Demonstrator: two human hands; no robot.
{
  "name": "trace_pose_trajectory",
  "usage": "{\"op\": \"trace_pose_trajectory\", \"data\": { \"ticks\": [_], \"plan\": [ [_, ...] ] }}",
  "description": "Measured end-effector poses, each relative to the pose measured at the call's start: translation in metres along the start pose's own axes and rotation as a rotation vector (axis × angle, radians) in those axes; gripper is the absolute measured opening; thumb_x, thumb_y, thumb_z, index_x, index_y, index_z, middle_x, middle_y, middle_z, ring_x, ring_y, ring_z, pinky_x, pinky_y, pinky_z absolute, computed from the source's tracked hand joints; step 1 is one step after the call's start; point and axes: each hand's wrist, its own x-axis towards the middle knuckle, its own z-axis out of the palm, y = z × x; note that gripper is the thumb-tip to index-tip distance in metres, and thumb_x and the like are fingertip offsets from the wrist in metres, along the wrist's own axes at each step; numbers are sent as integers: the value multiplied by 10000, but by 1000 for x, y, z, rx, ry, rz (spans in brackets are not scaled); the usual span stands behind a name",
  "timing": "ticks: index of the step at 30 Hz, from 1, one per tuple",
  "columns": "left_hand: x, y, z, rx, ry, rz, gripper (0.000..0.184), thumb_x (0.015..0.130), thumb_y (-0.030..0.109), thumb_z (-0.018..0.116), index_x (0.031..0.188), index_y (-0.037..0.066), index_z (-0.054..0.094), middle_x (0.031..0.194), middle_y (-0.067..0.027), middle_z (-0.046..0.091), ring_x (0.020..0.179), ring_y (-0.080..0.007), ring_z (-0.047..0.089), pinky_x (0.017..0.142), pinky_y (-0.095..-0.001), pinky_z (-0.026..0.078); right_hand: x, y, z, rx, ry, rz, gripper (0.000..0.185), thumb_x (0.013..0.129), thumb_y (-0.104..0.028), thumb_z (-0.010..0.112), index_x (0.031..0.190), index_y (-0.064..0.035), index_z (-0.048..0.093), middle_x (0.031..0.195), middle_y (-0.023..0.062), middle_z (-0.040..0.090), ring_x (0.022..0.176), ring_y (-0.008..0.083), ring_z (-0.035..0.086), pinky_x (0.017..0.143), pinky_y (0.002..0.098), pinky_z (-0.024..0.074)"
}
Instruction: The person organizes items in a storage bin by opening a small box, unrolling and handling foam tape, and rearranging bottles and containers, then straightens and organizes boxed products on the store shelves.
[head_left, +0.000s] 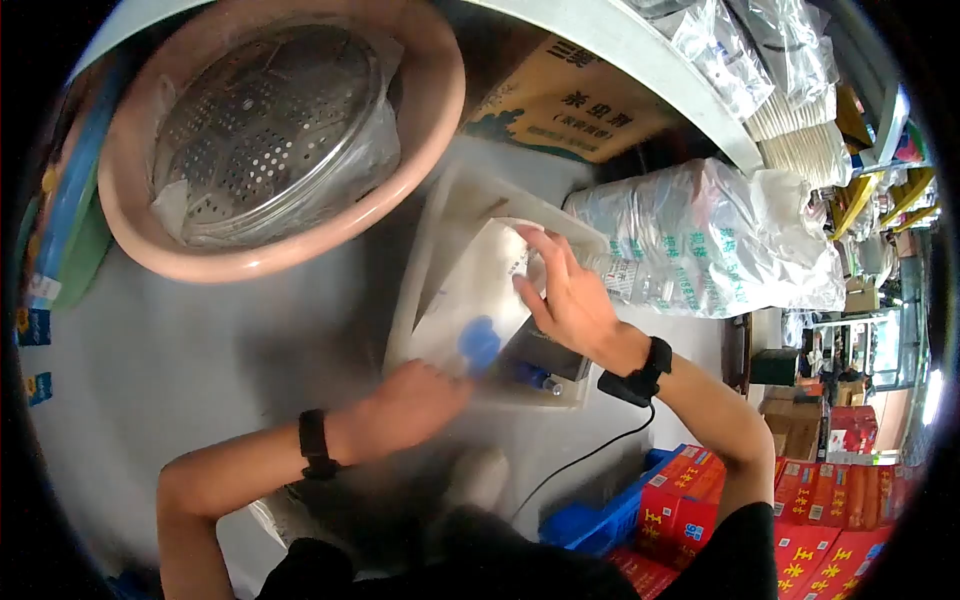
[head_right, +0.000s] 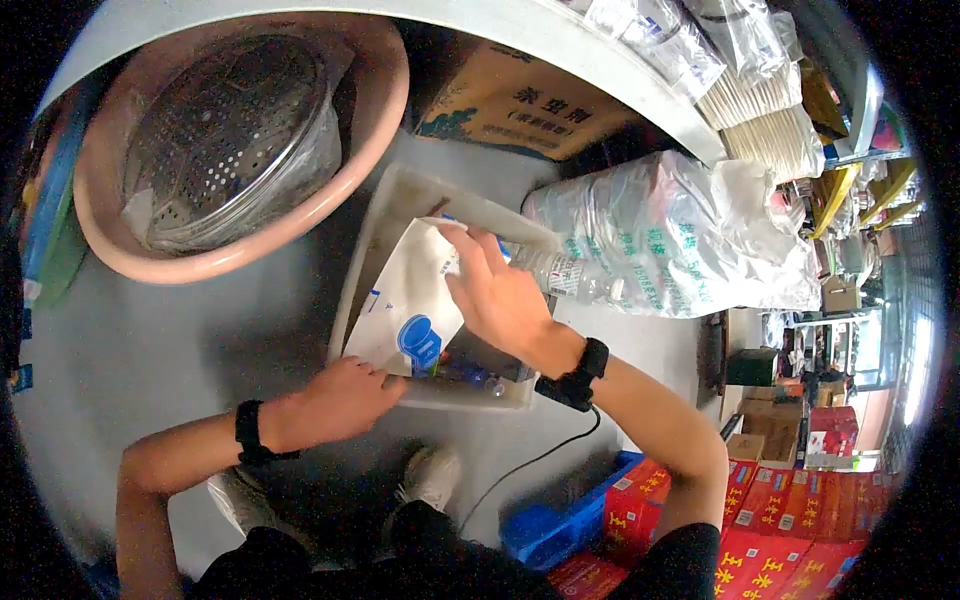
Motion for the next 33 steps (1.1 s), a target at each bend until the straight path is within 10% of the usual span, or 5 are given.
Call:
{"op": "trace_pose_trajectory", "data": {
  "ticks": [7, 16, 33],
  "plan": [
    [-5, -5, 7, -21, 39, 31, 427, 668, 154, 774, 1023, 16, 581, 829, -124, 680, 792, -282, 694, 722, -372, 533, 14, -11, -12, 96, -90, 167, 812, 863, -165, 634, 1543, -178, 190, 1170, 240, 500, 874, 448, 619, 783, 488, 539],
    [0, 1, 4, -1, 5, -6, 413, 687, 143, 740, 1044, -4, 591, 823, -122, 674, 756, -275, 683, 692, -379, 530, 36, -12, -5, 196, -141, 328, 623, 821, -210, 717, 1397, -174, 481, 1054, 191, 522, 933, 371, 589, 816, 410, 504],
    [-3, -1, 8, 33, 15, 28, 367, 753, 138, 651, 1085, -2, 582, 823, -113, 664, 749, -255, 668, 702, -358, 516, 99, 35, 88, 517, -586, 512, 744, 873, -263, 692, 1495, -72, 331, 1332, 289, 424, 619, 220, 668, 581, 313, 580]
  ]
}}
